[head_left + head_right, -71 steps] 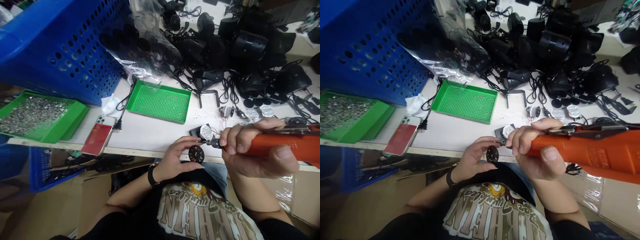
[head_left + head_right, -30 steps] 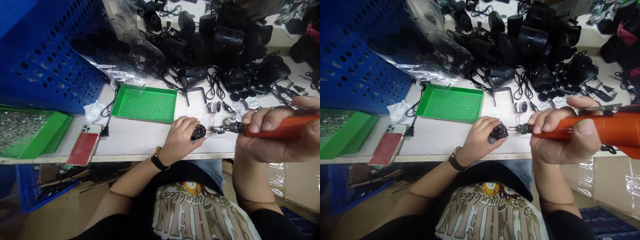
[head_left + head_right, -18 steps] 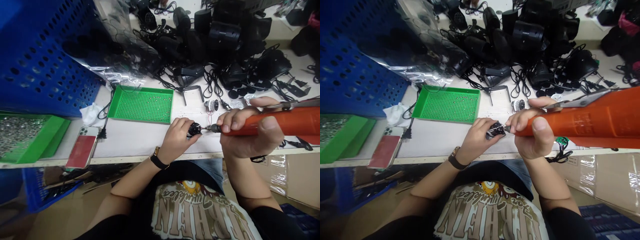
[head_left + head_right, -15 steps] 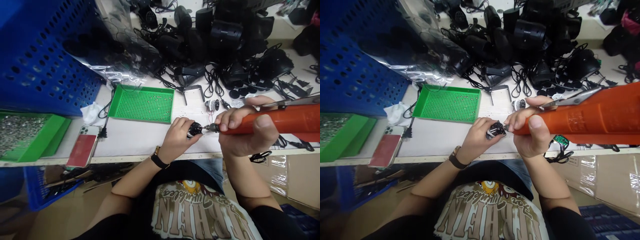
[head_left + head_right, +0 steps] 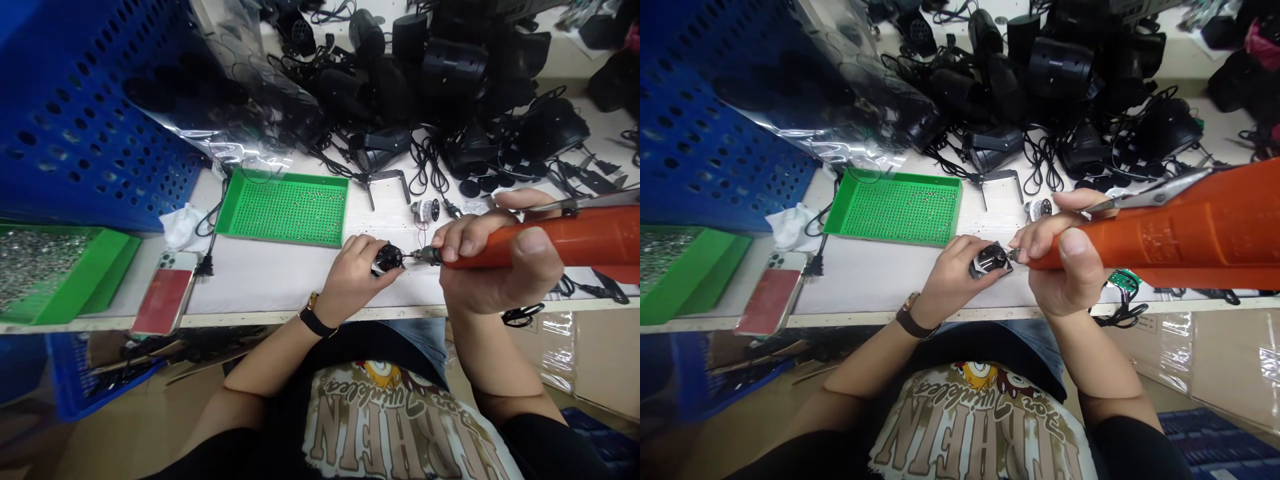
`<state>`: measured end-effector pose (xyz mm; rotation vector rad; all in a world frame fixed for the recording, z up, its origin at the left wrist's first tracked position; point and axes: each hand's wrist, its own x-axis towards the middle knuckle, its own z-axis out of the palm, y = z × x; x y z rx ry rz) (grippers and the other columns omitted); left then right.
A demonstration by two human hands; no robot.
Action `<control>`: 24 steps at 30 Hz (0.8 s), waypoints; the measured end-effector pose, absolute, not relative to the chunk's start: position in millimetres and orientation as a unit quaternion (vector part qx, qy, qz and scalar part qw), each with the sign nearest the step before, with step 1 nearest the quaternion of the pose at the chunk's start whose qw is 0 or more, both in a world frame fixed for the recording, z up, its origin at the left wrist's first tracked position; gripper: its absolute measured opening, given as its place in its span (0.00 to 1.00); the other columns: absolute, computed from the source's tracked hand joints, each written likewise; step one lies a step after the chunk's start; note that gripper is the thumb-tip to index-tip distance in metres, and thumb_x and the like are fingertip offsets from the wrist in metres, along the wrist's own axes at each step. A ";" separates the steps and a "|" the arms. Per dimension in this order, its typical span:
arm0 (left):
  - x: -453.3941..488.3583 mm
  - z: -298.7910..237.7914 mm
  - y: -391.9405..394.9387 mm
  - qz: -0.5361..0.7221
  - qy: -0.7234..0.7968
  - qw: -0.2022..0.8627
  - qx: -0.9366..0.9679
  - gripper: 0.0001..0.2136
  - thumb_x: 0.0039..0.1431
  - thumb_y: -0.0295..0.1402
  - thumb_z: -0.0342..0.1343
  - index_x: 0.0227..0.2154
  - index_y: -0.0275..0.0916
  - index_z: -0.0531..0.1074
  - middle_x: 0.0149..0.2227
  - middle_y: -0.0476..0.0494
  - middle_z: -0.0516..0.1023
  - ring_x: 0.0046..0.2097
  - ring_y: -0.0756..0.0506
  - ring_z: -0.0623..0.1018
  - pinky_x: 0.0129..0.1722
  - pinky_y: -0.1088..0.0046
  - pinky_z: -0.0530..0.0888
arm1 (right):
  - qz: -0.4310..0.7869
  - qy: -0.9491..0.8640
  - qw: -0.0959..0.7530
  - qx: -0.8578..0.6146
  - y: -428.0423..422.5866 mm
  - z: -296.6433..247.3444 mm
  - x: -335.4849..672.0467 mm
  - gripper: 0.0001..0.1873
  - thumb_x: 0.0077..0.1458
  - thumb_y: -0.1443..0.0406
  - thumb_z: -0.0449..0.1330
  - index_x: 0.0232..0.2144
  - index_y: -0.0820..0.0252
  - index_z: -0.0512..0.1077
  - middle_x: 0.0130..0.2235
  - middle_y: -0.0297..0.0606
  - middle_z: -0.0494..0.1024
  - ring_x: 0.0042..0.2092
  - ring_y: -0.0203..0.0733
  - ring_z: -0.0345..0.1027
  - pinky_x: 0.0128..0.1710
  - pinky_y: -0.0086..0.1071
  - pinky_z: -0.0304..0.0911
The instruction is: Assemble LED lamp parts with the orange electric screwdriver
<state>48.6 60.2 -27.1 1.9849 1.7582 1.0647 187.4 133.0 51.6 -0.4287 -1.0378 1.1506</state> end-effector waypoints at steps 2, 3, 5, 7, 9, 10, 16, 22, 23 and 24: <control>45.3 -32.3 57.7 0.386 0.582 0.144 0.701 0.21 0.62 0.44 0.65 0.52 0.36 0.72 0.46 0.39 0.78 0.49 0.41 0.78 0.52 0.59 0.77 | 0.515 -0.467 0.694 -0.188 133.4 54.0 190.0 0.09 0.52 0.59 0.62 0.34 0.55 0.78 0.16 0.24 0.68 0.14 0.34 0.59 0.18 0.33 0.65; 43.3 -35.1 56.4 0.393 0.567 0.146 0.709 0.22 0.62 0.44 0.64 0.53 0.37 0.71 0.47 0.38 0.77 0.51 0.41 0.78 0.52 0.59 0.78 | 0.517 -0.467 0.692 -0.189 133.3 55.4 191.8 0.09 0.52 0.59 0.62 0.34 0.55 0.78 0.16 0.24 0.68 0.14 0.34 0.60 0.18 0.34 0.66; 39.2 -40.2 54.4 0.402 0.545 0.144 0.722 0.24 0.63 0.45 0.63 0.57 0.38 0.69 0.49 0.37 0.77 0.53 0.41 0.78 0.54 0.59 0.78 | 0.521 -0.468 0.686 -0.197 132.5 58.4 195.8 0.09 0.51 0.59 0.63 0.34 0.55 0.78 0.16 0.25 0.68 0.14 0.35 0.60 0.18 0.35 0.67; 35.6 -43.3 54.0 0.402 0.543 0.132 0.725 0.24 0.64 0.44 0.62 0.58 0.39 0.68 0.50 0.37 0.77 0.54 0.41 0.78 0.55 0.57 0.77 | 0.517 -0.472 0.682 -0.210 131.4 61.3 199.1 0.09 0.51 0.58 0.63 0.34 0.53 0.78 0.16 0.24 0.68 0.14 0.35 0.59 0.19 0.36 0.67; 33.6 -43.4 55.0 0.396 0.558 0.120 0.719 0.24 0.63 0.44 0.63 0.57 0.39 0.69 0.50 0.37 0.78 0.54 0.40 0.77 0.56 0.55 0.76 | 0.513 -0.475 0.681 -0.218 130.5 63.3 200.6 0.09 0.50 0.57 0.63 0.34 0.52 0.78 0.15 0.24 0.67 0.14 0.35 0.58 0.18 0.36 0.67; 33.4 -42.4 55.6 0.391 0.569 0.119 0.713 0.23 0.63 0.44 0.64 0.57 0.39 0.70 0.50 0.37 0.78 0.54 0.40 0.77 0.56 0.55 0.76 | 0.512 -0.476 0.681 -0.219 130.2 63.7 200.5 0.09 0.50 0.57 0.64 0.34 0.53 0.77 0.15 0.24 0.67 0.14 0.35 0.58 0.18 0.36 0.66; 40.1 -28.8 57.5 0.379 0.606 0.115 0.689 0.22 0.60 0.46 0.67 0.51 0.38 0.75 0.47 0.39 0.80 0.51 0.40 0.76 0.55 0.57 0.75 | 0.517 -0.486 0.674 -0.206 130.3 62.3 194.1 0.10 0.52 0.57 0.63 0.34 0.54 0.77 0.16 0.24 0.66 0.14 0.35 0.59 0.18 0.37 0.67; 45.6 -21.0 60.9 0.342 0.635 0.088 0.687 0.23 0.60 0.49 0.65 0.49 0.36 0.76 0.43 0.40 0.81 0.48 0.39 0.75 0.52 0.57 0.74 | 0.519 -0.482 0.676 -0.202 132.0 63.1 186.7 0.09 0.52 0.58 0.63 0.34 0.54 0.77 0.16 0.25 0.67 0.14 0.35 0.59 0.18 0.36 0.66; 45.7 -20.7 61.2 0.337 0.637 0.089 0.688 0.23 0.60 0.50 0.65 0.48 0.36 0.76 0.43 0.40 0.81 0.48 0.39 0.75 0.52 0.58 0.74 | 0.520 -0.481 0.677 -0.198 132.2 62.4 185.5 0.09 0.52 0.58 0.63 0.34 0.54 0.77 0.16 0.25 0.67 0.15 0.35 0.59 0.18 0.35 0.66; 45.7 -20.5 61.2 0.335 0.637 0.090 0.688 0.23 0.60 0.50 0.65 0.48 0.36 0.76 0.43 0.40 0.80 0.48 0.39 0.75 0.51 0.58 0.74 | 0.521 -0.483 0.677 -0.194 132.5 61.4 184.3 0.08 0.53 0.58 0.63 0.34 0.54 0.77 0.16 0.25 0.67 0.15 0.35 0.59 0.18 0.35 0.66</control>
